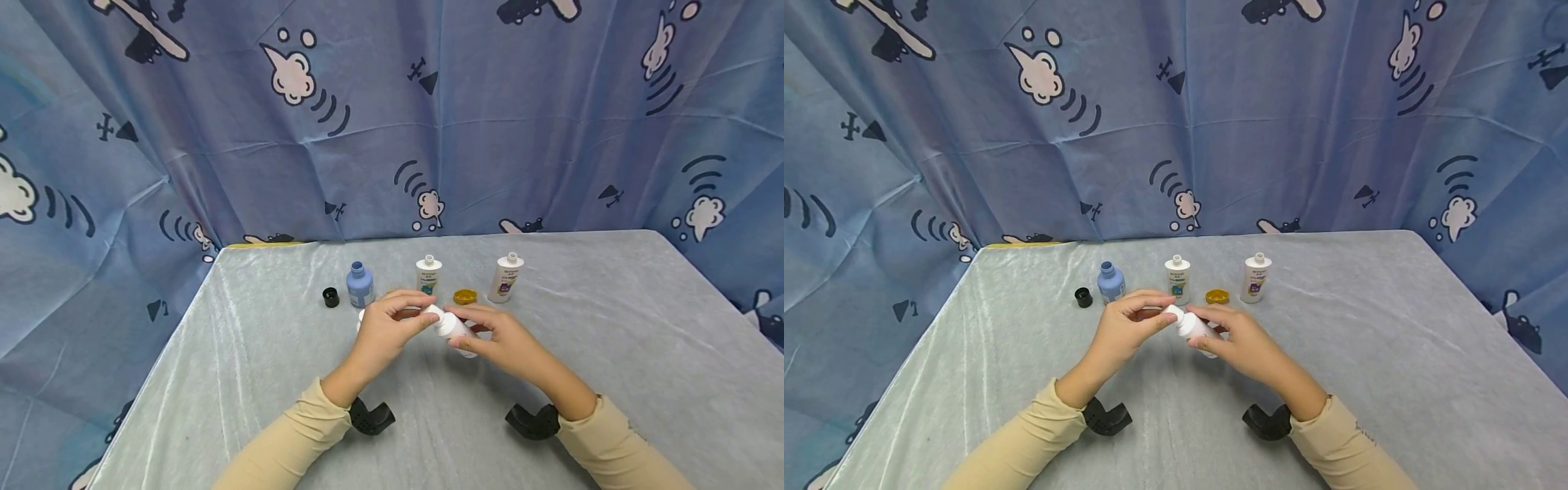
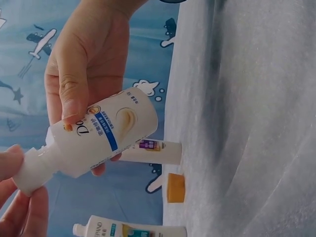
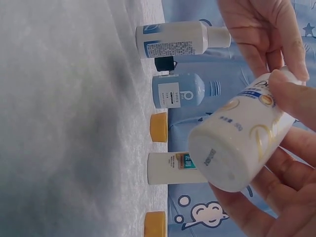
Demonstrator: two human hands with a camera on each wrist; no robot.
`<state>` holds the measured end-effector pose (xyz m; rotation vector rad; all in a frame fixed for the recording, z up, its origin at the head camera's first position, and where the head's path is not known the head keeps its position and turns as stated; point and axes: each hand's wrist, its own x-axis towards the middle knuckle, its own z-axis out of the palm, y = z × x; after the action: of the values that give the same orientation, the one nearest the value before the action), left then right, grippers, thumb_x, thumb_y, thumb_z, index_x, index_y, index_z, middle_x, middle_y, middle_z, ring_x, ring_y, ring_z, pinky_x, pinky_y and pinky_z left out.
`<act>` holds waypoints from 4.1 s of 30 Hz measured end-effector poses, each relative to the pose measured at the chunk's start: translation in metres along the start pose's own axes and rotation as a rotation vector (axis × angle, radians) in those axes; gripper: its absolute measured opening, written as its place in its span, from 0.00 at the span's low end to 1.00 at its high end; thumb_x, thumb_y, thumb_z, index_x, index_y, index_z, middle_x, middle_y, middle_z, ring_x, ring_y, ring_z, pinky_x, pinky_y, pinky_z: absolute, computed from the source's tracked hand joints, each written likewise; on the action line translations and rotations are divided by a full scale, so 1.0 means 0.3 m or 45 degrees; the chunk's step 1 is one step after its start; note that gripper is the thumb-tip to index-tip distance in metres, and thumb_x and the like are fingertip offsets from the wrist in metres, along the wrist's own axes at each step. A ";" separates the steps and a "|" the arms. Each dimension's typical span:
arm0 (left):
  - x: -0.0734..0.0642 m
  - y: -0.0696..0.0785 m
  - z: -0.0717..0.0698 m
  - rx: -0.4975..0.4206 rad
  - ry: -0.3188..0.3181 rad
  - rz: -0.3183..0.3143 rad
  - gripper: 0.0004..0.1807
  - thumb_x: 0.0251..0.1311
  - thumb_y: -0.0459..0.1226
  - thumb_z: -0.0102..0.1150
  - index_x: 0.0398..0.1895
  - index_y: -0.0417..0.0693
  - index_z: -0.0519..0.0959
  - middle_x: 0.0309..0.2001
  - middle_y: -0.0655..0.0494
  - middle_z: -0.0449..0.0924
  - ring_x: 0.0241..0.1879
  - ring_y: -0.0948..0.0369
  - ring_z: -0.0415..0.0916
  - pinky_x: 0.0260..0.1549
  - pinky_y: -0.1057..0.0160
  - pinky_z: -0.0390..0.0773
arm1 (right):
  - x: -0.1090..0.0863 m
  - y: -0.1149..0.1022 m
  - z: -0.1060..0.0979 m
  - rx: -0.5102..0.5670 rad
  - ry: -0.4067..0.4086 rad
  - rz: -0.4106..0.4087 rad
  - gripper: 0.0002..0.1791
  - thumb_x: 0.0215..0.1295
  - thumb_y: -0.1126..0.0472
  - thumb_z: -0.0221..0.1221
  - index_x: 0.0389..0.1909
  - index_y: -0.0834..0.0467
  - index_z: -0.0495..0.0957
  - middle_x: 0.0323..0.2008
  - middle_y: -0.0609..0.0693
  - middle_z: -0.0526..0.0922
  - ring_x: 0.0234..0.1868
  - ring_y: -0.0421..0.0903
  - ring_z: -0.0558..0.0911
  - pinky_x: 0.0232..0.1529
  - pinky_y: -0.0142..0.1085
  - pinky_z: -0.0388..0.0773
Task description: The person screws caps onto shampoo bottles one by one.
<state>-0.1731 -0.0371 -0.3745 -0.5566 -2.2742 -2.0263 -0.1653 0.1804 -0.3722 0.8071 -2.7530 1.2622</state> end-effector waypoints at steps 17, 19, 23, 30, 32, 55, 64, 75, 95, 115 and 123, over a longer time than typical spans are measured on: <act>0.011 0.010 -0.010 -0.017 0.012 0.003 0.26 0.54 0.33 0.73 0.58 0.40 0.80 0.57 0.43 0.81 0.56 0.48 0.80 0.57 0.67 0.79 | 0.002 0.006 -0.002 0.052 -0.015 0.015 0.28 0.63 0.57 0.66 0.62 0.62 0.77 0.58 0.57 0.82 0.54 0.47 0.81 0.49 0.35 0.83; 0.010 0.011 -0.013 0.004 0.032 -0.030 0.22 0.54 0.34 0.73 0.54 0.42 0.82 0.54 0.44 0.83 0.53 0.49 0.81 0.53 0.68 0.81 | 0.002 0.006 -0.003 0.052 -0.012 0.024 0.27 0.63 0.57 0.66 0.62 0.61 0.77 0.58 0.57 0.82 0.54 0.46 0.81 0.49 0.34 0.83; 0.007 0.008 -0.016 0.049 0.037 -0.084 0.16 0.54 0.38 0.74 0.47 0.47 0.86 0.47 0.50 0.85 0.45 0.58 0.84 0.43 0.68 0.84 | 0.002 0.004 -0.006 0.051 -0.005 0.033 0.27 0.63 0.56 0.66 0.62 0.60 0.78 0.56 0.56 0.83 0.53 0.46 0.81 0.49 0.35 0.83; 0.005 0.008 -0.014 0.033 -0.004 -0.058 0.11 0.57 0.36 0.72 0.43 0.45 0.87 0.46 0.50 0.84 0.41 0.63 0.83 0.43 0.68 0.84 | -0.001 0.001 -0.011 0.055 -0.009 0.050 0.26 0.63 0.56 0.66 0.62 0.59 0.78 0.58 0.57 0.82 0.54 0.50 0.81 0.49 0.36 0.83; 0.006 0.009 -0.013 0.012 -0.029 -0.042 0.11 0.57 0.34 0.70 0.44 0.42 0.86 0.48 0.48 0.84 0.44 0.60 0.84 0.45 0.68 0.84 | -0.001 0.001 -0.011 0.059 -0.012 0.056 0.26 0.63 0.56 0.66 0.62 0.59 0.78 0.58 0.57 0.82 0.54 0.50 0.81 0.50 0.36 0.83; 0.008 0.018 -0.015 0.002 -0.016 -0.101 0.15 0.57 0.34 0.71 0.48 0.42 0.85 0.47 0.45 0.83 0.42 0.62 0.83 0.43 0.70 0.83 | -0.001 0.001 -0.005 0.088 0.017 0.017 0.26 0.63 0.58 0.67 0.61 0.60 0.78 0.57 0.56 0.83 0.53 0.40 0.80 0.49 0.35 0.83; 0.006 0.015 -0.014 0.000 -0.039 -0.122 0.14 0.59 0.36 0.69 0.48 0.42 0.85 0.48 0.46 0.83 0.42 0.59 0.85 0.42 0.69 0.84 | 0.000 0.000 -0.005 0.083 0.013 0.026 0.26 0.63 0.57 0.67 0.61 0.59 0.78 0.57 0.56 0.82 0.54 0.46 0.81 0.50 0.36 0.84; 0.010 0.011 -0.018 -0.039 -0.145 -0.090 0.17 0.61 0.30 0.64 0.55 0.38 0.82 0.56 0.43 0.81 0.52 0.49 0.83 0.48 0.68 0.84 | 0.005 0.013 -0.001 0.091 0.011 0.041 0.27 0.62 0.56 0.67 0.61 0.60 0.78 0.57 0.56 0.82 0.53 0.42 0.81 0.49 0.34 0.83; 0.012 0.014 -0.019 -0.006 -0.087 -0.063 0.12 0.60 0.32 0.67 0.46 0.37 0.84 0.50 0.43 0.83 0.42 0.59 0.84 0.43 0.69 0.84 | 0.001 0.001 -0.005 0.106 0.005 0.039 0.26 0.62 0.57 0.67 0.61 0.59 0.79 0.57 0.56 0.82 0.53 0.43 0.81 0.49 0.35 0.83; 0.013 0.021 -0.035 -0.060 -0.144 -0.136 0.17 0.60 0.33 0.68 0.52 0.40 0.83 0.53 0.44 0.82 0.45 0.57 0.85 0.45 0.65 0.85 | -0.003 -0.001 -0.006 0.117 0.003 0.043 0.26 0.62 0.57 0.67 0.61 0.59 0.78 0.57 0.55 0.83 0.52 0.38 0.80 0.50 0.36 0.83; 0.017 0.007 -0.032 0.050 -0.149 -0.180 0.15 0.59 0.37 0.69 0.50 0.45 0.84 0.51 0.48 0.82 0.43 0.64 0.81 0.43 0.69 0.83 | -0.002 0.000 -0.002 0.123 0.009 0.025 0.26 0.62 0.58 0.67 0.61 0.60 0.79 0.57 0.56 0.83 0.52 0.34 0.79 0.50 0.35 0.83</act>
<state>-0.1791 -0.0451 -0.3697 -0.5399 -2.4812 -2.0564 -0.1648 0.1812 -0.3719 0.7824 -2.7196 1.4082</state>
